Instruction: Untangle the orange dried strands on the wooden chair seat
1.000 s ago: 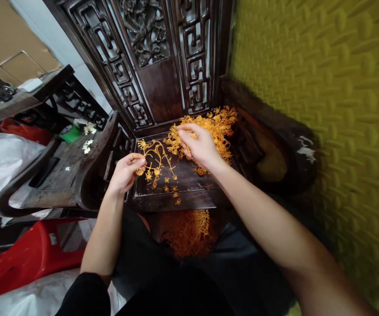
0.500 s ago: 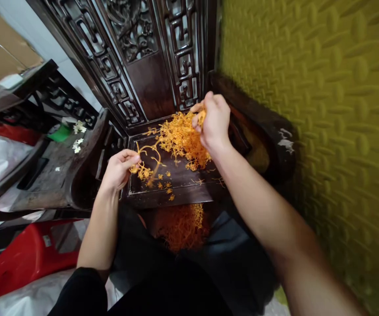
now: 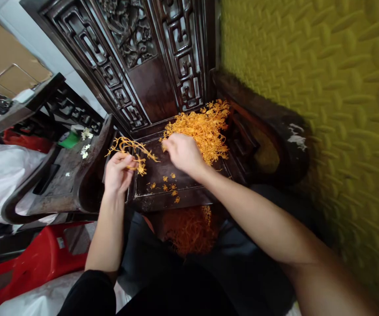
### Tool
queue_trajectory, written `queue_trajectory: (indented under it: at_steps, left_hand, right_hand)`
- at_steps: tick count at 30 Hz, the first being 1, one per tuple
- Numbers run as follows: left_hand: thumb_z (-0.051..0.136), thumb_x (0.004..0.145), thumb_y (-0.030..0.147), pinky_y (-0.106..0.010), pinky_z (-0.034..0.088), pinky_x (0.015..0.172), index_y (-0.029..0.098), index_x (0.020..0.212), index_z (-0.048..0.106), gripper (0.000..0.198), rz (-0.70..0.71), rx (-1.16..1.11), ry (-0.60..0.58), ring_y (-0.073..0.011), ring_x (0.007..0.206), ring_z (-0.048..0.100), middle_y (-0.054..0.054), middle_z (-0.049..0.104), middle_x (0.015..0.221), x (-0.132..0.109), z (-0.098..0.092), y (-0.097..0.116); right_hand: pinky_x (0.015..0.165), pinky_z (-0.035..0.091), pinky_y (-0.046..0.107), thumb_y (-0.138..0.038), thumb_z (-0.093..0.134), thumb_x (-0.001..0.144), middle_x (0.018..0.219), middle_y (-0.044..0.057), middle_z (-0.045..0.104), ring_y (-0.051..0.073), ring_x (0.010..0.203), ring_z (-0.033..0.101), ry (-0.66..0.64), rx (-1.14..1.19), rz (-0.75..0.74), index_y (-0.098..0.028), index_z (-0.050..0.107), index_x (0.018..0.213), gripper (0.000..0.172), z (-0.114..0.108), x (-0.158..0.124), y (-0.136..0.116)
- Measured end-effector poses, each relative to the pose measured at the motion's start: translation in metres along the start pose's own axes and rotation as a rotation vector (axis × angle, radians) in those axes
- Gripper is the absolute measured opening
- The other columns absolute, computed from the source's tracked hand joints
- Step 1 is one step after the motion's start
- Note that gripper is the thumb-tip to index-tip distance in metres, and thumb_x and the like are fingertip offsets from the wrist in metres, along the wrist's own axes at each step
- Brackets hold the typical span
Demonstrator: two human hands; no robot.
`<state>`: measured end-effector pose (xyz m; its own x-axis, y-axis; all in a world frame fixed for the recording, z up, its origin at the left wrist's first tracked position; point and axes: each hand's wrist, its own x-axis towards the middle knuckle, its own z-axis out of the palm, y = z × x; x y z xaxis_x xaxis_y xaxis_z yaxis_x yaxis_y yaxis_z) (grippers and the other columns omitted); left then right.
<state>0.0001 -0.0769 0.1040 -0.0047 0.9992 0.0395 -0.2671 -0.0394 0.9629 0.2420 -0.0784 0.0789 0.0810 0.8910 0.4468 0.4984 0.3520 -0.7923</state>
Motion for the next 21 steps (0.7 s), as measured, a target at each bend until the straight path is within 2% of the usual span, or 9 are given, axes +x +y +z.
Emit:
queue_trajectory:
  at_steps: [2,3,6,9,11,14,17,19,21]
  left_hand:
    - [0.091,0.058,0.024,-0.022,0.045,0.058,0.016,0.071,0.056,0.038,0.079,-0.054,0.077,-0.0043,0.052,0.051,0.004,0.060,0.063,0.003,-0.008,0.003]
    - [0.091,0.059,0.024,-0.022,0.045,0.059,0.016,0.072,0.056,0.038,0.107,-0.062,0.112,-0.0043,0.055,0.052,0.004,0.061,0.066,0.004,-0.010,0.003]
    - [0.092,0.060,0.028,-0.022,0.049,0.064,0.018,0.076,0.053,0.043,0.114,-0.046,0.145,-0.0067,0.065,0.061,0.002,0.066,0.078,0.003,-0.009,-0.002]
    - [0.093,0.059,0.032,-0.024,0.052,0.071,0.018,0.079,0.052,0.047,0.100,-0.036,0.111,-0.0079,0.070,0.064,0.002,0.067,0.085,0.000,-0.001,-0.007]
    - [0.094,0.060,0.033,-0.024,0.052,0.073,0.018,0.079,0.052,0.048,0.104,-0.035,0.102,-0.0077,0.071,0.064,0.002,0.067,0.086,-0.002,0.003,-0.008]
    - [0.093,0.061,0.033,-0.025,0.051,0.074,0.018,0.079,0.050,0.049,0.114,-0.035,0.089,-0.0075,0.070,0.064,0.002,0.067,0.087,-0.004,0.006,-0.006]
    - [0.092,0.062,0.033,-0.025,0.051,0.073,0.018,0.079,0.051,0.048,0.124,-0.029,0.064,-0.0080,0.069,0.064,0.002,0.066,0.086,-0.008,0.011,-0.009]
    - [0.091,0.065,0.032,-0.026,0.052,0.073,0.018,0.079,0.053,0.043,0.143,-0.011,0.044,-0.0085,0.067,0.064,0.002,0.066,0.084,-0.011,0.017,-0.013]
    - [0.089,0.068,0.030,-0.027,0.052,0.072,0.018,0.080,0.055,0.038,0.188,0.021,0.034,-0.0090,0.065,0.064,0.002,0.065,0.080,-0.014,0.022,-0.017]
  right_hand:
    - [0.061,0.038,0.031,-0.041,0.058,0.097,0.069,0.005,0.062,0.017,0.064,0.055,0.188,0.060,0.127,-0.019,0.060,0.072,0.033,-0.017,0.010,0.008]
    - [0.056,0.036,0.029,-0.044,0.060,0.096,0.068,0.005,0.062,0.016,0.061,0.054,0.200,0.147,0.194,-0.020,0.059,0.073,0.033,-0.023,0.013,0.008]
    - [0.045,0.028,0.026,-0.048,0.068,0.090,0.068,0.005,0.066,0.013,0.049,0.052,-0.025,0.454,0.343,-0.020,0.062,0.074,0.033,-0.021,0.008,-0.003]
    - [0.038,0.022,0.024,-0.043,0.074,0.084,0.071,0.007,0.072,0.009,0.041,0.046,-0.336,0.668,0.433,-0.019,0.066,0.075,0.028,0.002,-0.009,-0.021]
    - [0.036,0.020,0.023,-0.037,0.075,0.082,0.076,0.006,0.074,0.008,0.039,0.047,-0.458,0.749,0.480,-0.019,0.068,0.084,0.020,0.018,-0.019,-0.027]
    - [0.035,0.020,0.022,-0.033,0.073,0.083,0.073,0.002,0.071,0.008,0.040,0.048,-0.522,0.832,0.548,-0.019,0.070,0.101,0.024,0.029,-0.026,-0.024]
    - [0.036,0.017,0.021,-0.038,0.067,0.089,0.059,-0.005,0.054,0.007,0.039,0.038,-0.577,0.947,0.591,-0.017,0.069,0.113,0.032,0.034,-0.027,-0.019]
    - [0.037,0.016,0.021,-0.042,0.065,0.091,0.053,-0.009,0.045,0.007,0.038,0.032,-0.602,0.961,0.546,-0.018,0.068,0.113,0.033,0.038,-0.028,-0.020]
    - [0.038,0.019,0.022,-0.044,0.063,0.092,0.051,-0.009,0.042,0.007,0.038,0.032,-0.583,0.863,0.458,-0.019,0.068,0.103,0.028,0.042,-0.029,-0.021]
